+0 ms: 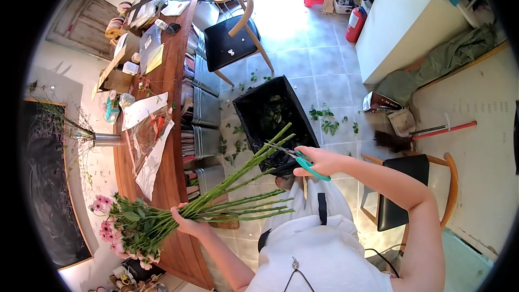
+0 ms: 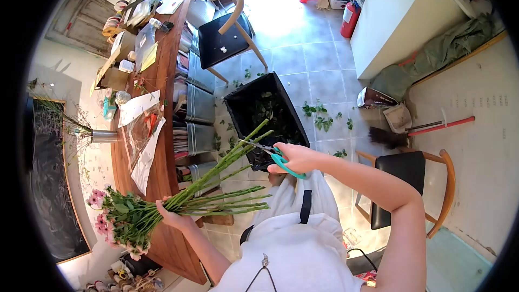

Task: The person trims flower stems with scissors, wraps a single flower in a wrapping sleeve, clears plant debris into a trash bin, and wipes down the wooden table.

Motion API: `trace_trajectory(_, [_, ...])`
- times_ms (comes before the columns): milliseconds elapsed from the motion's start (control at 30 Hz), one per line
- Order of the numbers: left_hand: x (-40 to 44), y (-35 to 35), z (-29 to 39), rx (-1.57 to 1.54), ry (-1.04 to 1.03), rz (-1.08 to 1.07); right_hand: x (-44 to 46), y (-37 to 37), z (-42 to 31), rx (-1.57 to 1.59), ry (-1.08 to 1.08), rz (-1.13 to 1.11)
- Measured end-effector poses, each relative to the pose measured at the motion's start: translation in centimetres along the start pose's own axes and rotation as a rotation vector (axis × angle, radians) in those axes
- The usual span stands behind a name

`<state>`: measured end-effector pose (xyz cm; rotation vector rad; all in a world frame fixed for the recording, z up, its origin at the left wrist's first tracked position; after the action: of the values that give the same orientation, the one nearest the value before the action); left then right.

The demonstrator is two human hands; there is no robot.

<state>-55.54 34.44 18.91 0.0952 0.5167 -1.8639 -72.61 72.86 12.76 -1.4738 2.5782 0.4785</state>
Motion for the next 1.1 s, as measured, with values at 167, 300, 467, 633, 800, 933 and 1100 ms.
trace_trajectory(167, [-1.3, -0.4, 0.3, 0.019, -0.025, 0.021, 0.0, -0.7, 1.5, -0.017, 0.098, 0.051])
trace_trajectory(300, [-2.0, -0.4, 0.4, 0.014, -0.007, 0.060, -0.1, 0.0, 0.4, -0.006, 0.114, 0.052])
trace_trajectory(467, [-1.7, 0.8, 0.5, 0.064, -0.063, 0.073, -2.6, -0.9, 0.2, -0.115, 0.080, 0.140])
trace_trajectory(633, [-1.6, 1.6, 0.9, 0.032, -0.064, 0.077, -5.3, -2.3, 2.9, 0.230, 0.003, 0.168])
trace_trajectory(800, [-2.0, 1.7, 1.1, -0.010, -0.027, 0.055, -3.6, -3.3, 2.0, 0.163, 0.125, 0.184])
trace_trajectory(933, [-1.9, 2.9, 1.2, -0.019, -0.026, 0.096, -1.5, -3.3, 0.8, 0.273, -0.194, 0.081])
trace_trajectory(1100, [-1.6, 4.5, 3.8, -0.035, -0.127, 0.158, -1.5, -4.5, 1.8, 0.205, -0.105, -0.110])
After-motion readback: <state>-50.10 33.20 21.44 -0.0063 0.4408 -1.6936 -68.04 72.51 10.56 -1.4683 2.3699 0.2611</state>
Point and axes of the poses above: each hand's wrist, its own x-axis towards the middle knuckle, its own y-axis out of the back of the hand, z = x × y, the point moved 4 cm from there along x, towards the middle knuckle, and after that the axes turned 14 degrees about y, right-handed, at the moved point
